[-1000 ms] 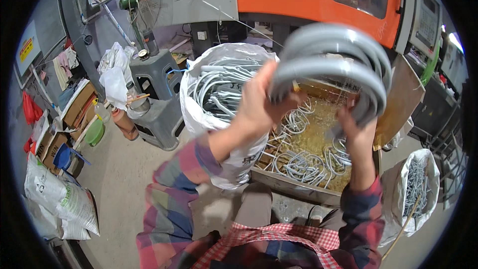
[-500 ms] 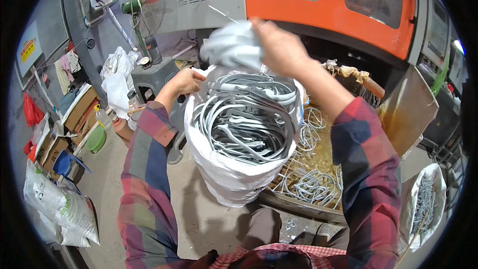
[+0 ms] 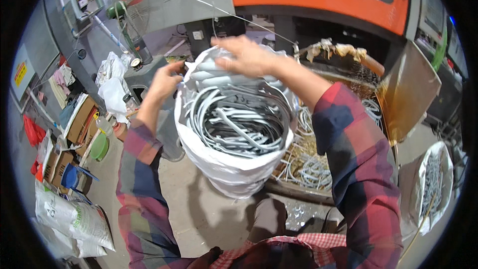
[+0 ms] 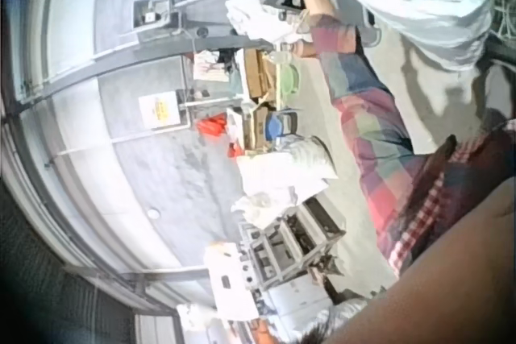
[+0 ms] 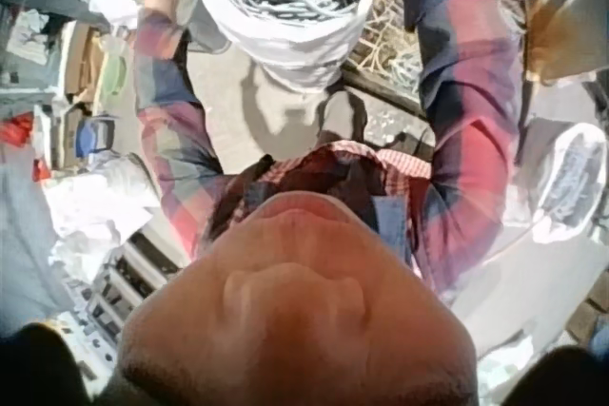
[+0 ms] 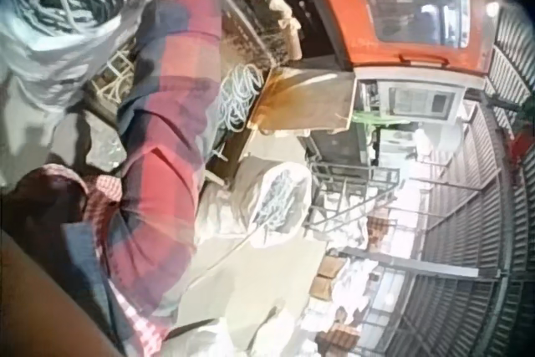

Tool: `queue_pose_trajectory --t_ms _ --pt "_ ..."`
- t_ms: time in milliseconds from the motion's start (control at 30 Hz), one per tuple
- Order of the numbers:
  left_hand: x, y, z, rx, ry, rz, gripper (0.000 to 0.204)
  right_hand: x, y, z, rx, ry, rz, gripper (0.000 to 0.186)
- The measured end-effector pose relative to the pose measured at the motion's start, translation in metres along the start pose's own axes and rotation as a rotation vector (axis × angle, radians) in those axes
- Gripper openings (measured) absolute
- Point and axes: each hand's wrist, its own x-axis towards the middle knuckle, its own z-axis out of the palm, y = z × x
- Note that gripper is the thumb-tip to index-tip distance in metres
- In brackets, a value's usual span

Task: The person repeatedly picks up coiled gray cables from a metal tray, untangles them by hand, and places them into a large white sack. The person also handles smaller white plastic clips from the tray and places them into a separate sack.

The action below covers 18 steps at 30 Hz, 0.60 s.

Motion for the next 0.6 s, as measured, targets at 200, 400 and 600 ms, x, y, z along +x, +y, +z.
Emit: queue_pose_trajectory --t_ms 200,400,600 --pt "-0.137 0.095 0.036 -0.350 0.442 0.379 0.032 -0.122 0.097 -0.099 0.497 0.274 0.169 0.038" --pt "-0.246 0.161 0.175 -0.596 -0.551 0.288 0.025 -0.367 0.130 -0.091 0.312 0.257 0.891 0.038" --pt "-0.231 0.091 0.420 -1.159 -0.556 -0.547 0.029 -0.571 0.115 0.003 0.688 0.378 1.477 0.022"
